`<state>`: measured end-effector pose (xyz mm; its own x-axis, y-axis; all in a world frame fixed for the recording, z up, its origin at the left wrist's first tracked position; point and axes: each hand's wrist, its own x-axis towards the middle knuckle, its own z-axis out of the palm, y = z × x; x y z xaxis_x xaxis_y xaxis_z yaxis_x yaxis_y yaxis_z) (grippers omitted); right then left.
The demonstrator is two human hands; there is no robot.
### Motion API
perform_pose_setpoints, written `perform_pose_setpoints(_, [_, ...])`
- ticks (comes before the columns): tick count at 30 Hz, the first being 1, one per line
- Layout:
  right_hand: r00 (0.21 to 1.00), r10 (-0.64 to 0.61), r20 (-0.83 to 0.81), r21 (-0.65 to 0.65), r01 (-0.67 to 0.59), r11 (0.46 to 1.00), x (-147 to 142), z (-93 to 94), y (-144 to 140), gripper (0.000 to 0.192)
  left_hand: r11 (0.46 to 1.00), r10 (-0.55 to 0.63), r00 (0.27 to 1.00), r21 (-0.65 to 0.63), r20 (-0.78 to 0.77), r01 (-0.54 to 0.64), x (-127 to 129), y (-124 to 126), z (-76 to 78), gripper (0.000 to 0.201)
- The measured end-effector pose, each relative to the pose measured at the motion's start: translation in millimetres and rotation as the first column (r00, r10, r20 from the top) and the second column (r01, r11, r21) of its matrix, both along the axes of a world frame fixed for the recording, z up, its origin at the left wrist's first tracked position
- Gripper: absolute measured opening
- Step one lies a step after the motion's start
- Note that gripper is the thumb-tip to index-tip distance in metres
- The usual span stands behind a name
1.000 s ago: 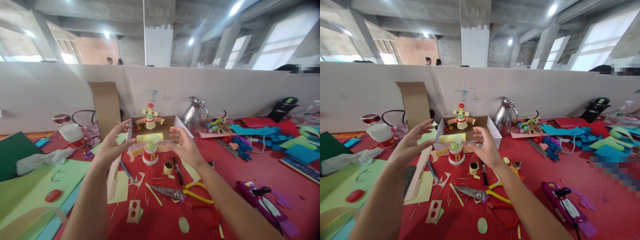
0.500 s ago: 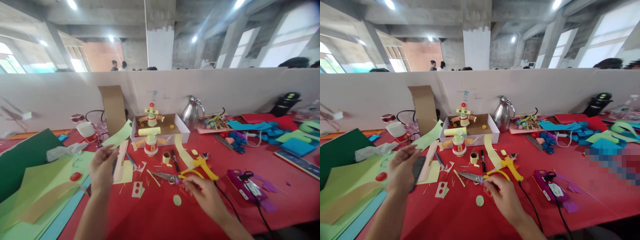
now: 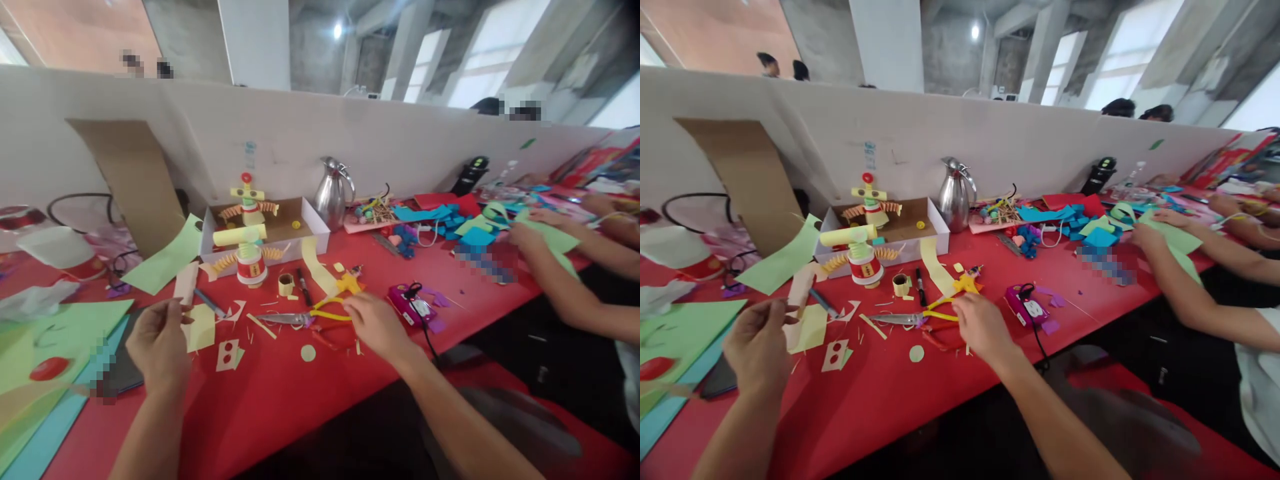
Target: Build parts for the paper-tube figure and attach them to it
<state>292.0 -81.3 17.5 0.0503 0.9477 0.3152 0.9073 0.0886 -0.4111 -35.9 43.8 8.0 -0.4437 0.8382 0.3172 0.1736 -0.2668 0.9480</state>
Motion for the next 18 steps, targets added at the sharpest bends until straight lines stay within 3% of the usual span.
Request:
perform_pose_setpoints(2, [0.988, -0.061, 0.143, -0.017, 0.064, 0.998, 13.5, 10.0, 15.1, 0.023, 0.999, 0.008, 1.0, 0.036, -0.017, -0.008, -1.5, -1.3, -0.2, 0.015])
perform_pose_setpoints(5, [0.978, -0.012, 0.21, -0.071, 0.027, 0.997, 16.4, 18.9, 44.9, 0.021, 0.999, -0.018, 0.999, 0.05, -0.042, 0.02, -2.0, -1.9, -3.2, 0.017])
perform_pose_setpoints(11, [0.918, 0.212, 0.335, -0.133, -0.177, 0.975, -16.3, 10.3, 112.1, 0.033, 1.0, -0.005, 0.999, 0.006, -0.05, 0.005, -3.2, -3.1, -5.3, 0.019])
perform_pose_setpoints(18, [0.707, 0.5, 0.501, -0.162, -0.491, 0.856, -20.5, -4.9, 150.6, 0.023, 1.0, -0.009, 1.0, 0.021, 0.025, 0.008, -2.9, -7.4, -1.3, 0.022])
